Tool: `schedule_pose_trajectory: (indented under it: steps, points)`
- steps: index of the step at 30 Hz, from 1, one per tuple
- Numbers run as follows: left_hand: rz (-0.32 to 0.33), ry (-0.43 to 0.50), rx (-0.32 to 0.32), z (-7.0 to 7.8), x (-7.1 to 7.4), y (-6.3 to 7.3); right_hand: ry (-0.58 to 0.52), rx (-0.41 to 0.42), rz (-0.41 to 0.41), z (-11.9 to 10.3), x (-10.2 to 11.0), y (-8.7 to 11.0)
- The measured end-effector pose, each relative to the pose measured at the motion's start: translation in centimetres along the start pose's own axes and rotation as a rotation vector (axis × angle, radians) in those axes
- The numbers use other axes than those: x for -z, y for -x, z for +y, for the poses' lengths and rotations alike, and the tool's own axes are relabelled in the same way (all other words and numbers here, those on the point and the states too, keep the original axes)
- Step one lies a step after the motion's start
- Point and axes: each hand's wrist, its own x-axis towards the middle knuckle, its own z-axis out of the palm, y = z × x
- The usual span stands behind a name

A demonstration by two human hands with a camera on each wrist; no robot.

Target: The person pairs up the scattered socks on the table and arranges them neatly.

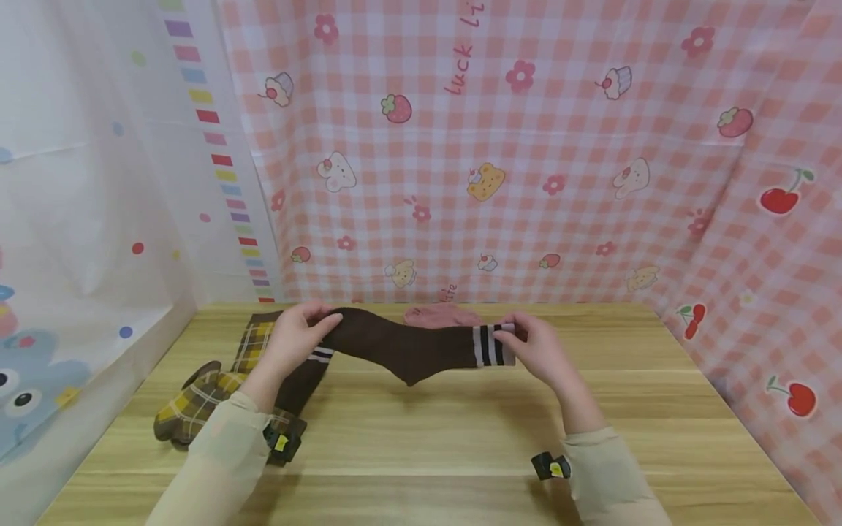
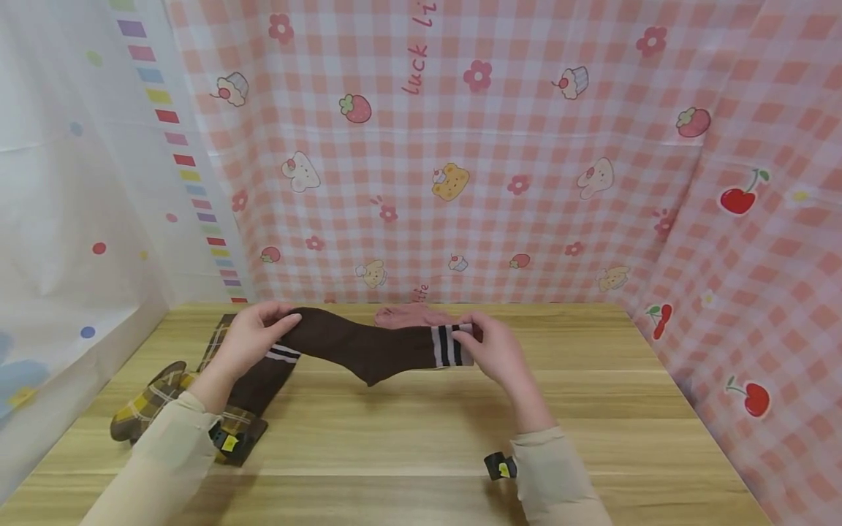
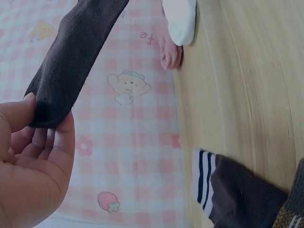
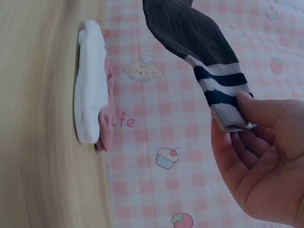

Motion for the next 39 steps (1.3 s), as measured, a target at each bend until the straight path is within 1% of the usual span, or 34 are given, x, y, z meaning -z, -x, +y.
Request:
schedule_pose_trajectory:
  steps: [5, 10, 14, 18, 23, 27, 29, 32, 34, 37, 39]
  points:
    - [-0.010, 0.032, -0.022, 0.6, -0.3, 0.1, 0.023, -0.011, 0.012, 0.2, 0.7, 0.2]
    - [-0.020, 0.041, -0.038, 0.9, -1.0, 0.3, 0.040, 0.007, 0.007, 0.5, 1.2, 0.5]
    - [-0.038, 0.025, -0.042, 0.6, -1.9, 0.4, 0.057, 0.016, -0.008, 1.0, 1.3, 0.9]
    - [-0.069, 0.009, -0.043, 0.1, -2.9, 0.5, 0.070, 0.016, -0.038, 1.5, 1.3, 1.2]
    - [-0.088, -0.023, -0.013, -0.2, -4.0, 0.8, 0.090, 0.031, -0.064, 2.3, 1.1, 1.2]
    - [-0.096, -0.017, 0.003, -0.6, -4.9, 0.9, 0.101, 0.032, -0.091, 2.9, 0.7, 1.2]
    - [-0.093, -0.016, -0.022, -1.0, -5.3, 0.8, 0.105, 0.027, -0.103, 3.1, 0.6, 1.2]
    - [-0.086, -0.025, -0.082, -1.3, -5.8, 0.9, 0.112, 0.012, -0.113, 3.3, 0.5, 1.3]
    - [-0.087, -0.039, -0.111, -1.5, -6.1, 0.9, 0.118, 0.006, -0.122, 3.5, 0.4, 1.3]
    - [-0.100, -0.049, -0.091, -1.7, -6.4, 0.9, 0.137, 0.000, -0.136, 4.0, 0.2, 1.2]
    - [-0.110, -0.057, -0.054, -1.8, -6.5, 0.9, 0.157, 0.000, -0.150, 4.3, 0.1, 1.1]
